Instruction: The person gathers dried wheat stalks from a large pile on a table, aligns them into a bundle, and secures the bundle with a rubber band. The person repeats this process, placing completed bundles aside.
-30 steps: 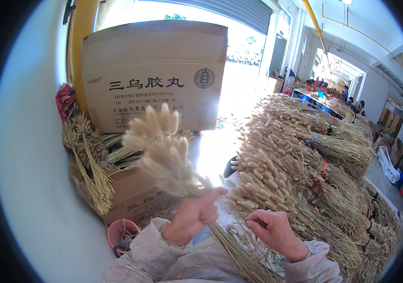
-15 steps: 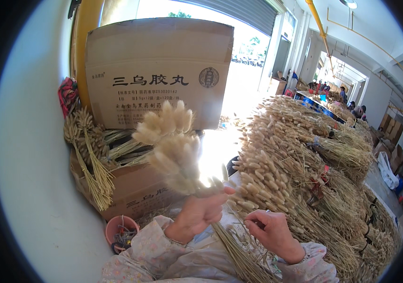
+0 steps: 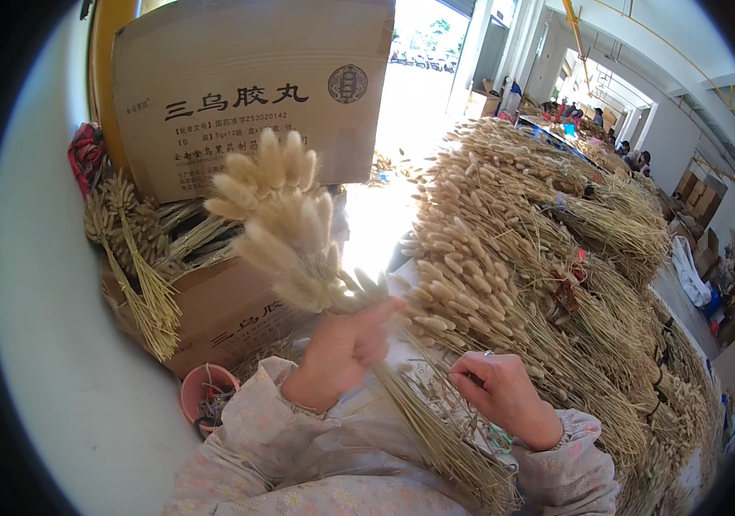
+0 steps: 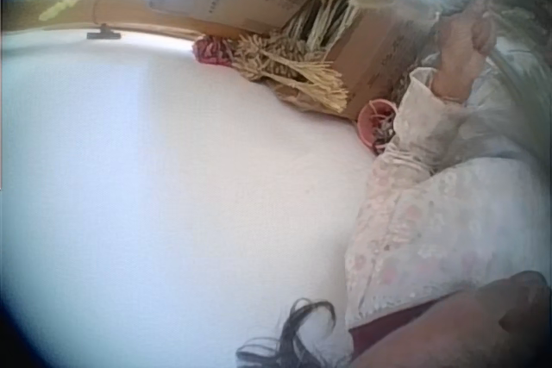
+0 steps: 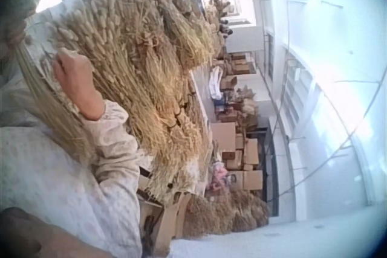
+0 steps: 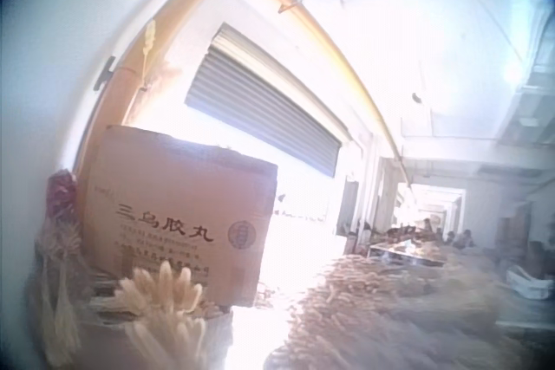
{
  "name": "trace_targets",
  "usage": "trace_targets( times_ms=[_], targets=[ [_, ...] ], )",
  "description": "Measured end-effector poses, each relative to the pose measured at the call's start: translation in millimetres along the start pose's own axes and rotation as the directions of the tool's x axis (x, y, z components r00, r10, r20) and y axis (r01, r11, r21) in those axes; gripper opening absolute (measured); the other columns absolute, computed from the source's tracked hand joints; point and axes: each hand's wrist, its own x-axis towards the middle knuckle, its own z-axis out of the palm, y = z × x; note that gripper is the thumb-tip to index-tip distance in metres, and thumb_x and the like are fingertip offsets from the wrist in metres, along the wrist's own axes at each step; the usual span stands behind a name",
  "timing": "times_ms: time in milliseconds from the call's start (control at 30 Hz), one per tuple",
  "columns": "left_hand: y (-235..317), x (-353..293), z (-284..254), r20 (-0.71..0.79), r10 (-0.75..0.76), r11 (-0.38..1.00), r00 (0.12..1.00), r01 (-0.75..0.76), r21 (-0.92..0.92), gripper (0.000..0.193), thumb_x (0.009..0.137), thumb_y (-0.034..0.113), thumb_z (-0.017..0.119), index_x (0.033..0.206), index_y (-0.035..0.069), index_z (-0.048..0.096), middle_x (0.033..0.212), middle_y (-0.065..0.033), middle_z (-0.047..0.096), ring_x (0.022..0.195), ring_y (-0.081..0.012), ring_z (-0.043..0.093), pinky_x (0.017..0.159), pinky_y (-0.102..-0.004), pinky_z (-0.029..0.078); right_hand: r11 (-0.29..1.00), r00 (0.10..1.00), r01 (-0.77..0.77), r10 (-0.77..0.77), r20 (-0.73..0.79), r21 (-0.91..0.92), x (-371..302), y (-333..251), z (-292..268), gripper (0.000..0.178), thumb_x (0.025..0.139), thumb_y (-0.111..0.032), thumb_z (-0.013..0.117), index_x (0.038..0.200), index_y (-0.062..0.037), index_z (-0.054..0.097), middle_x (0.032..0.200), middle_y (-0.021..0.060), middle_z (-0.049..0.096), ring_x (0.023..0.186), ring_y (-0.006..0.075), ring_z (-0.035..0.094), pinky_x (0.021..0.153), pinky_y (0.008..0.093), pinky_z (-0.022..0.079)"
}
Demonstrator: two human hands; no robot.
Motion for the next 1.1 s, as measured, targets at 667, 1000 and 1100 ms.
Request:
trace_targets(
  times_ms=[667,1000,1100],
  targets=[
    [2,2,33,-0.028,0.034,0.997,0.999,-0.032,0.069,0.003,0.087,0.009,0.061,0.086,0.006,0.059,0.053,0.0054,0.033,0.044,-0.0062,0.027,0.045,-0.0248,0.022,0.862,0.866,0.285,-0.419,-0.273,-0.418,72,-71,-20,0.017,0.077,-0.008,0.066,0.094,-0.0107,0.064,0.08,0.0062,0.06,0.07,0.0246,0.059,0.066,0.0365,0.045],
    [2,5,31,0.037,0.046,0.998,0.998,-0.047,0.033,0.009,0.088,0.012,0.062,0.091,0.011,0.055,0.058,0.0057,0.039,0.042,-0.0035,0.027,0.04,-0.0241,0.018,0.924,0.859,0.355,-0.383,-0.341,-0.145,114,-76,-3,0.011,0.074,-0.001,0.069,0.085,-0.0037,0.07,0.089,0.0078,0.061,0.084,0.0202,0.059,0.071,0.03,0.045],
    [6,4,29,0.04,-0.001,0.999,0.999,-0.001,0.051,0.012,0.087,0.016,0.066,0.086,0.013,0.054,0.056,0.0081,0.036,0.042,-0.003,0.026,0.041,-0.0235,0.017,0.96,0.911,0.25,-0.19,-0.366,0.123,103,-68,-13,0.01,0.077,0.001,0.067,0.086,-0.0021,0.07,0.09,0.0064,0.06,0.088,0.0154,0.057,0.073,0.0269,0.045]
  ],
)
